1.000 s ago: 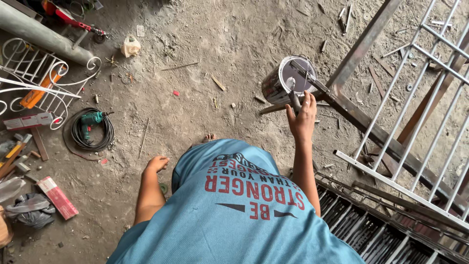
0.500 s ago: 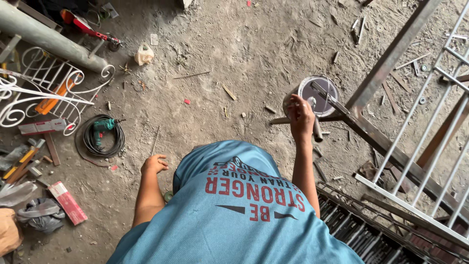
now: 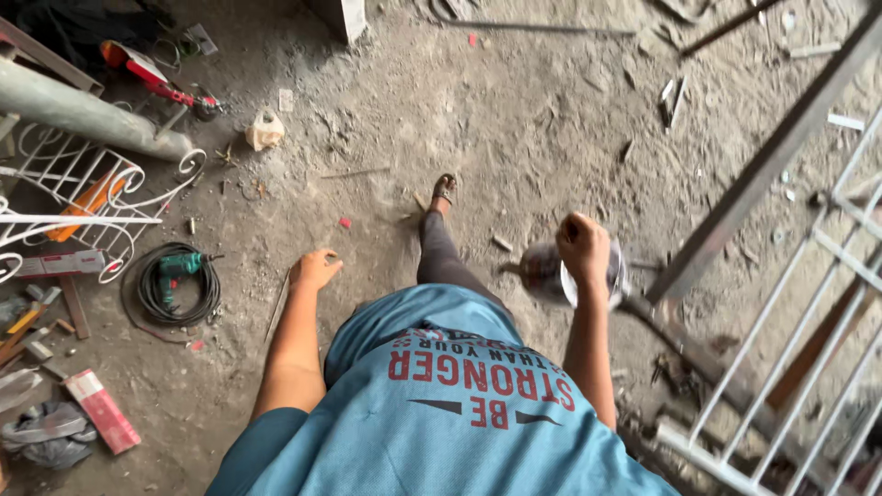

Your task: The person retrieves a paint roller from a bucket and paints a stack of metal frames with white paint. They repeatedly roll the roller over the bars, repositioning the stack and reloading the roller from the bucket as needed.

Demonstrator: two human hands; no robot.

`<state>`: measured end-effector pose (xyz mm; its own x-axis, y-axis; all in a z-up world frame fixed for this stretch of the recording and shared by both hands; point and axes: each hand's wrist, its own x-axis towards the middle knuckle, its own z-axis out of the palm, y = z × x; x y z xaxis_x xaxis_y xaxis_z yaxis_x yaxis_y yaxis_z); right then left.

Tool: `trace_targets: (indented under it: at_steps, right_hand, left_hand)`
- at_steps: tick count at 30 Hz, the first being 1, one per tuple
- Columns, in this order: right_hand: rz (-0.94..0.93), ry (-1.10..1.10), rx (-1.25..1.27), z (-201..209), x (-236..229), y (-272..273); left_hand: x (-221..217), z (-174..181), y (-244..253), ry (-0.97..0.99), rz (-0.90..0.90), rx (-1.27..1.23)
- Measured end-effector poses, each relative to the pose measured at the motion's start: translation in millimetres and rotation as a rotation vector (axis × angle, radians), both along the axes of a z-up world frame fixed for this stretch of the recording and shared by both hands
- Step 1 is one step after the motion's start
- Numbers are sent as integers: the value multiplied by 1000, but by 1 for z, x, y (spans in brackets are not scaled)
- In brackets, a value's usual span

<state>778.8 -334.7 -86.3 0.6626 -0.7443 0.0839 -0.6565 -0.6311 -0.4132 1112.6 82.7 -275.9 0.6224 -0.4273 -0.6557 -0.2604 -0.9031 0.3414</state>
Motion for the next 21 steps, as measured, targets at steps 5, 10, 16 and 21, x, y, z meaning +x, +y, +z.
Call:
trace_targets:
  at_steps: [5,10,16,21]
  right_hand:
    - [-9,1,244,10,33,-111]
    - [5,167,274,17,94,-214]
    - [176,24,574,40,267,-260]
    - [593,50,763,13,411,-279]
  left_hand:
    - [48,-10,-76,117,-139,138]
    - [120,-8,-135,151,-288,173]
    - [215,15,-229,51,-49,248]
    - [275,-10,-293,62,-152,-152]
